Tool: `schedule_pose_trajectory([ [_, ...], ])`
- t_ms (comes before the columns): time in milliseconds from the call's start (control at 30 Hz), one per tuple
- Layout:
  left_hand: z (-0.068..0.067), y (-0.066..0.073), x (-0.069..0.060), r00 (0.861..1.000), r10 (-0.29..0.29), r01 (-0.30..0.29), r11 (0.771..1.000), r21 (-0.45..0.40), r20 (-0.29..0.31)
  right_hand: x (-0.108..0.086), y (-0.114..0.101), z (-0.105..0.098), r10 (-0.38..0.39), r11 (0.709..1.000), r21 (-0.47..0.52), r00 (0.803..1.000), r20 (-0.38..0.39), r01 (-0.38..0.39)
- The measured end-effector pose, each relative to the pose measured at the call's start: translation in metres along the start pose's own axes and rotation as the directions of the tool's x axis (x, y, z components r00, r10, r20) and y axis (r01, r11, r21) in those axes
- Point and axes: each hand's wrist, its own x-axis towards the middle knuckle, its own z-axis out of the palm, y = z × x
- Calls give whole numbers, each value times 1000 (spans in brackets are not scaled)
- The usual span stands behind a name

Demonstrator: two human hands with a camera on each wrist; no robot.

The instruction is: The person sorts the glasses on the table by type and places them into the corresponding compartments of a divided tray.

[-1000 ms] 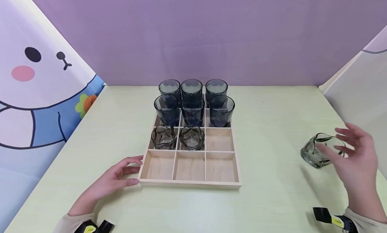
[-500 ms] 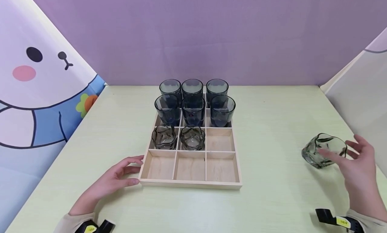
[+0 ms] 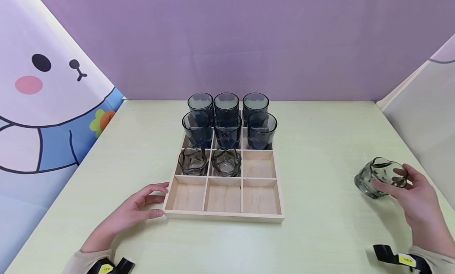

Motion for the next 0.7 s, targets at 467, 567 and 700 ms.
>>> schedule_pose_trajectory([
  [467, 0, -1, 0, 1000, -2, 2, 1000, 0, 4, 3, -5, 3, -60, 967, -243, 996, 60, 73],
  [567, 0, 0, 0, 1000, 4, -4, 1000, 5, 2, 0, -16, 15, -25, 932, -360, 998, 64, 46],
  [700, 0, 1, 0, 1000, 0, 0, 1000, 9, -3, 0, -25, 30, 20, 864, -502, 997, 79, 22],
])
